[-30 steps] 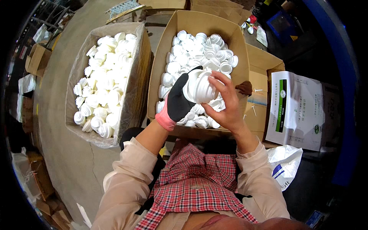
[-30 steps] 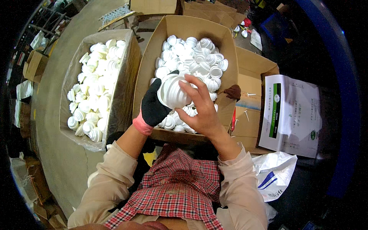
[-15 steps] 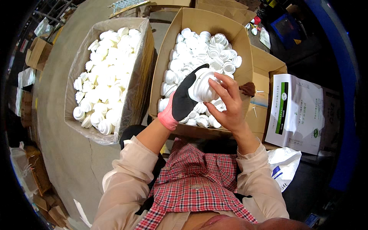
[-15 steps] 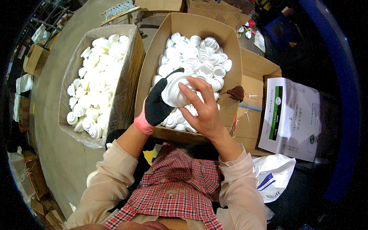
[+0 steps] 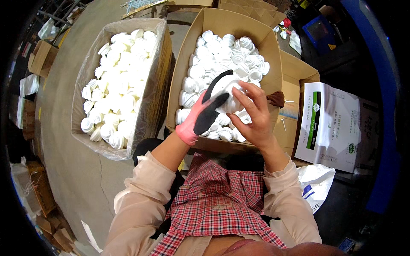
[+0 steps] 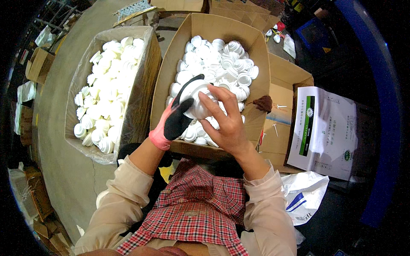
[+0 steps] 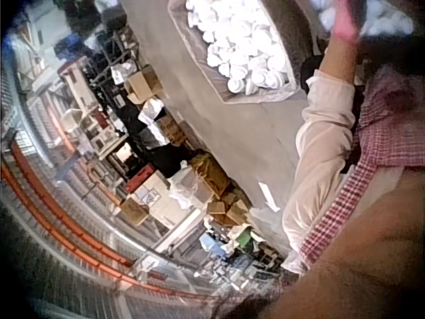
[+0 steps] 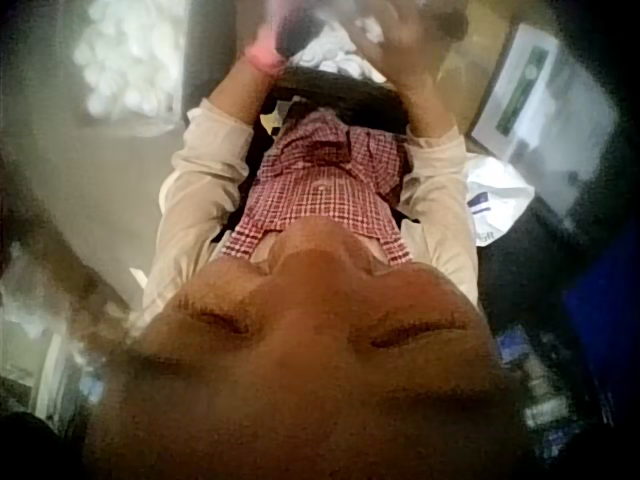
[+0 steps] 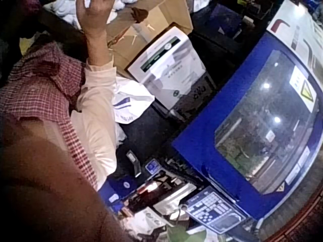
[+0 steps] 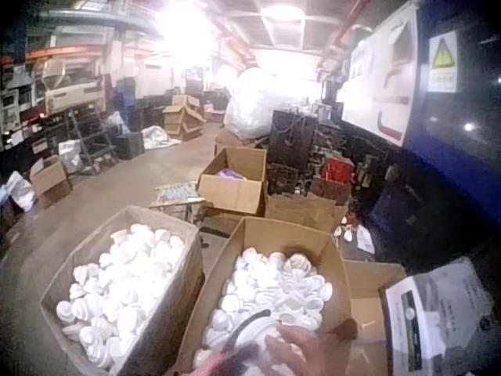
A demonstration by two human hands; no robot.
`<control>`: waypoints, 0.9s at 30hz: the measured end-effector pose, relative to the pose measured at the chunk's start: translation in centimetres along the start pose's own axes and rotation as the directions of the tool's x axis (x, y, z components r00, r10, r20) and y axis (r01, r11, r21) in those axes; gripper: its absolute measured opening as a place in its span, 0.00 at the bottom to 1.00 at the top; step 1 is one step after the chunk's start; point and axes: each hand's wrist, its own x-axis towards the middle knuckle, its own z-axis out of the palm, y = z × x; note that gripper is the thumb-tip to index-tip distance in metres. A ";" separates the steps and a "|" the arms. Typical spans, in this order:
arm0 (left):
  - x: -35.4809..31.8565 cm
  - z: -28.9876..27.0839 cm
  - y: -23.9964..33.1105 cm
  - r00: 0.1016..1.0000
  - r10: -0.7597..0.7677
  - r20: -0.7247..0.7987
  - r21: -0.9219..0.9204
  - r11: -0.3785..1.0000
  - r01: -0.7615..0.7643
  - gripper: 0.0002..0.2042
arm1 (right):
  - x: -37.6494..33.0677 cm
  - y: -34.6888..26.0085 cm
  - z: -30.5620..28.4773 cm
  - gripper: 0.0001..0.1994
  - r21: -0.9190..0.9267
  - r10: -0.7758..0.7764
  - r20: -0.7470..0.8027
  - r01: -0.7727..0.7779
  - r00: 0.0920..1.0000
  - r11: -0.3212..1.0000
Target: The person picks white plastic cups and lids from a cardboard box, inserts a small white plastic piece into the lid, and places the assembled unit into a second container. The process is repeated continuously with both hands visible in the frame.
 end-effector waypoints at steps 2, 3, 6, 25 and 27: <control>0.0 1.0 0.6 1.000 0.019 -0.007 0.152 0.988 -0.017 0.34 | -0.1 0.4 0.0 0.35 -0.017 -0.017 0.001 0.017 1.000 1.000; 0.1 1.0 0.9 1.000 0.003 0.018 0.181 0.983 -0.007 0.34 | 0.3 0.4 -0.7 0.29 -0.049 -0.042 0.061 0.045 0.997 0.998; 0.2 1.0 -0.2 0.993 0.009 0.119 0.280 0.959 -0.042 0.35 | 0.3 0.9 0.6 0.23 0.568 0.406 -0.056 -0.306 0.912 0.764; 0.9 -1.9 -0.6 0.971 -0.220 -0.091 -0.181 0.963 0.201 0.26 | -0.3 5.4 1.3 0.33 0.819 0.430 0.334 -0.484 0.839 0.308; 0.8 -1.8 -0.6 0.975 -0.219 -0.047 -0.249 0.947 0.201 0.28 | -0.4 5.1 0.9 0.42 0.779 0.389 0.361 -0.504 0.847 0.373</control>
